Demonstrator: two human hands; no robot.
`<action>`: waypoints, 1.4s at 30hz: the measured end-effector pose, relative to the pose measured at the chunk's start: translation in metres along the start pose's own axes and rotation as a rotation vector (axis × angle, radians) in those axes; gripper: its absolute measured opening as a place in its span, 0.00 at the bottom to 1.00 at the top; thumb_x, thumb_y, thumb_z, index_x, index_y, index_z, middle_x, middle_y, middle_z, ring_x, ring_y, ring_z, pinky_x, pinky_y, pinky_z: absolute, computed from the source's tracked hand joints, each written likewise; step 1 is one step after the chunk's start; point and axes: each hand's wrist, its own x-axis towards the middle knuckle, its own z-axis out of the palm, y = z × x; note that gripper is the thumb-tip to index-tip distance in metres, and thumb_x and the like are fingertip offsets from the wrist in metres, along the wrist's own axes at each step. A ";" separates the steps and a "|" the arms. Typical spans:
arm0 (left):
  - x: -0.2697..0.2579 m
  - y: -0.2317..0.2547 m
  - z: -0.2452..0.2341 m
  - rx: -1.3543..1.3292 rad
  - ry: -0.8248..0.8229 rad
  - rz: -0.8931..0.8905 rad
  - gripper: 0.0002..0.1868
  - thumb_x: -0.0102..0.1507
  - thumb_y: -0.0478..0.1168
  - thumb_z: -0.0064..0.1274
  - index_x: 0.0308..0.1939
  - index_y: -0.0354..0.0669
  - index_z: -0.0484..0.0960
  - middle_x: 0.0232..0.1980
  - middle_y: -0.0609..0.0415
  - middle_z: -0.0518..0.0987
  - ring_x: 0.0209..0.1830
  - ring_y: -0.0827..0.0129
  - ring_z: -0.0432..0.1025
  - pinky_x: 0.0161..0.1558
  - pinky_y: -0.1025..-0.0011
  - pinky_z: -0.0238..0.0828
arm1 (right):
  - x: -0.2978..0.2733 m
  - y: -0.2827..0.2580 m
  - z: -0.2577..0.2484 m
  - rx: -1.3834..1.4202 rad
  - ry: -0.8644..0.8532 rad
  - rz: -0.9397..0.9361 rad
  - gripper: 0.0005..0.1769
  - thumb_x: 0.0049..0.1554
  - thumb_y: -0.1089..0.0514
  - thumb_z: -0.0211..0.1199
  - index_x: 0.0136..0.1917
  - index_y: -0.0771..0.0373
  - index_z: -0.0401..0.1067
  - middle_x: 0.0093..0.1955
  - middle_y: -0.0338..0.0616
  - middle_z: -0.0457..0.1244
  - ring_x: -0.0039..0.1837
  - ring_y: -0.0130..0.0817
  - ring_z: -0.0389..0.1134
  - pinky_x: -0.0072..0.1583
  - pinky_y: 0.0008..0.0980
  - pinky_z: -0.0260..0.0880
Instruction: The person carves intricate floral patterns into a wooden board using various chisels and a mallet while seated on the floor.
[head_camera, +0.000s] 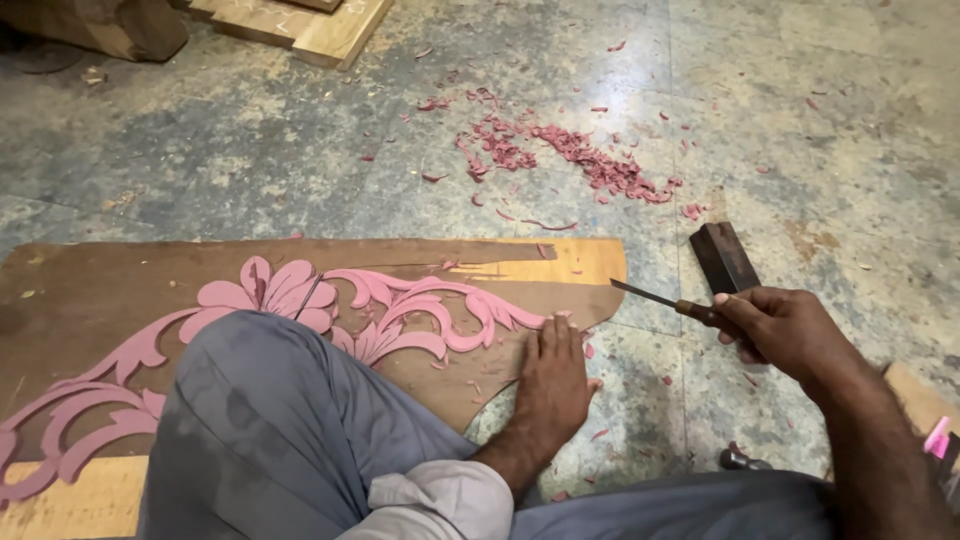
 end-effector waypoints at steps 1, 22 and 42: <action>0.000 0.000 -0.002 -0.025 0.007 -0.014 0.46 0.64 0.61 0.50 0.72 0.26 0.62 0.77 0.32 0.58 0.76 0.44 0.51 0.70 0.47 0.46 | 0.001 0.001 -0.001 0.021 -0.002 -0.014 0.23 0.65 0.46 0.61 0.47 0.70 0.82 0.31 0.49 0.64 0.33 0.33 0.59 0.39 0.38 0.62; 0.010 -0.052 -0.020 -0.122 -0.016 0.198 0.21 0.64 0.51 0.57 0.47 0.36 0.82 0.48 0.44 0.79 0.50 0.53 0.74 0.52 0.57 0.68 | 0.000 0.003 0.000 0.040 -0.049 -0.061 0.21 0.64 0.46 0.60 0.48 0.65 0.83 0.35 0.46 0.69 0.34 0.32 0.60 0.40 0.37 0.64; -0.111 -0.290 -0.241 -0.047 -0.212 -0.645 0.35 0.62 0.60 0.58 0.68 0.47 0.78 0.62 0.44 0.82 0.61 0.49 0.76 0.63 0.57 0.70 | -0.003 0.000 0.004 0.559 -0.114 -0.070 0.21 0.68 0.44 0.55 0.51 0.65 0.74 0.33 0.39 0.62 0.31 0.27 0.59 0.32 0.31 0.56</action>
